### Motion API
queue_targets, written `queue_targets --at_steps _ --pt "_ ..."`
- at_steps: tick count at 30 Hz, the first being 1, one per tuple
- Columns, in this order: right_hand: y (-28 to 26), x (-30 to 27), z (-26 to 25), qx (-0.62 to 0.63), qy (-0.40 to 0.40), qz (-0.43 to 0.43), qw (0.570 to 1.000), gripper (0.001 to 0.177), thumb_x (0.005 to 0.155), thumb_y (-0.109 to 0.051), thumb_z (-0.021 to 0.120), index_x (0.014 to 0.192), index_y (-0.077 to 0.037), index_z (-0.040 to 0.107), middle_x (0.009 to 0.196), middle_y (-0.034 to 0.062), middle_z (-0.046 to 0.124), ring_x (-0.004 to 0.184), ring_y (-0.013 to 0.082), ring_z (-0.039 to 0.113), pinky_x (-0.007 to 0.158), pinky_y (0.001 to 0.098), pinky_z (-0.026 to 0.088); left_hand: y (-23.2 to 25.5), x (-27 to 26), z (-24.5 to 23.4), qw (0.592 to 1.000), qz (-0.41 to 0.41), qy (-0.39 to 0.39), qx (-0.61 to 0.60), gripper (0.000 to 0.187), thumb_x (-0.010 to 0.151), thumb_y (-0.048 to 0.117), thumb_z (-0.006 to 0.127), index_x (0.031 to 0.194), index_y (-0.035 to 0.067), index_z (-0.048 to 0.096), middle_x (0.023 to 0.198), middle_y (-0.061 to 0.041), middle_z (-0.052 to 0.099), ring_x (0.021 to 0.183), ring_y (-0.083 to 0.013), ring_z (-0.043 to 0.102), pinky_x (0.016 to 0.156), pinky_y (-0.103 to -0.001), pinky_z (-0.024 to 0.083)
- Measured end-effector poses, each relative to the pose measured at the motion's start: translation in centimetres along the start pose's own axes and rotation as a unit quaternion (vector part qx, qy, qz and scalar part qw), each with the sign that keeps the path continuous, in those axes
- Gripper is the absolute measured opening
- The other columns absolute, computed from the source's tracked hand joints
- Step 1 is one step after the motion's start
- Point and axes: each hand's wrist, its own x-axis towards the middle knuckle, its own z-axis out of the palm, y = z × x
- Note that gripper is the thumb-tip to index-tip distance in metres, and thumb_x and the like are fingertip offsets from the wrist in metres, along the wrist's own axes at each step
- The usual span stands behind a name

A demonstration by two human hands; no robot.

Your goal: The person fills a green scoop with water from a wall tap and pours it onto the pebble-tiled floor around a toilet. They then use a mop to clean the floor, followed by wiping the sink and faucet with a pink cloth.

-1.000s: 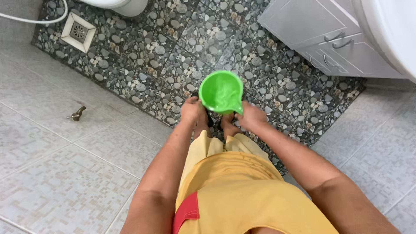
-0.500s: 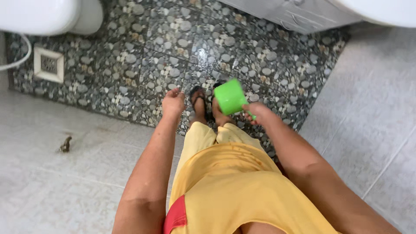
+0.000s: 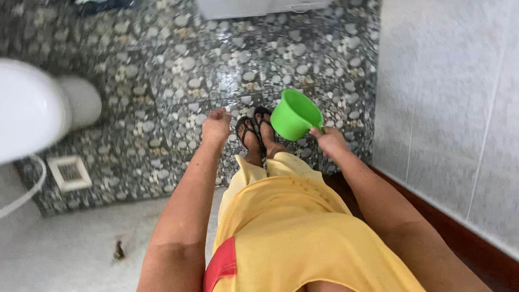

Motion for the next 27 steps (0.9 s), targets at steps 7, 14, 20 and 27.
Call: queue_targets --at_steps 7,14,20,27 --pt "11.2 3.0 -3.8 0.334 -0.050 0.118 0.934 0.027 0.097 -0.023 0.068 0.107 0.001 0.062 0.073 0.0110 0.058 0.050 0.0235 0.053 0.046 0.0405 0.042 3.4 2.2 3.1 0.991 0.073 -0.042 0.099 0.041 0.088 0.025 0.071 0.125 0.006 0.069 0.099 -0.010 0.076 0.084 -0.0204 0.070 0.075 -0.035 0.055" --pt "18.0 11.1 -7.5 0.352 -0.125 0.236 0.897 0.015 0.096 -0.010 0.057 0.105 0.000 0.063 0.069 0.0101 0.060 0.053 0.0234 0.057 0.056 0.0454 0.057 6.1 3.2 8.7 0.972 0.135 -0.060 0.182 0.043 0.087 0.029 0.072 0.124 0.007 0.071 0.109 -0.014 0.077 0.100 -0.0230 0.072 0.089 -0.035 0.054" --pt "14.9 24.3 -16.1 0.409 -0.036 0.176 0.895 0.005 0.097 -0.007 0.051 0.094 -0.011 0.052 0.063 0.0108 0.053 0.049 0.0258 0.050 0.047 0.0467 0.041 9.3 1.5 14.8 0.975 0.129 -0.051 0.174 0.041 0.088 0.030 0.069 0.125 0.011 0.070 0.108 -0.013 0.078 0.097 -0.0234 0.074 0.086 -0.035 0.055" --pt "5.8 33.7 -29.0 0.421 -0.051 0.095 0.901 0.011 0.102 -0.012 0.043 0.093 -0.007 0.045 0.069 0.0125 0.045 0.056 0.0248 0.045 0.047 0.0420 0.041 11.9 -2.7 21.2 0.988 0.086 -0.018 0.127 0.041 0.088 0.025 0.068 0.128 0.013 0.070 0.106 -0.013 0.078 0.095 -0.0236 0.073 0.085 -0.034 0.055"
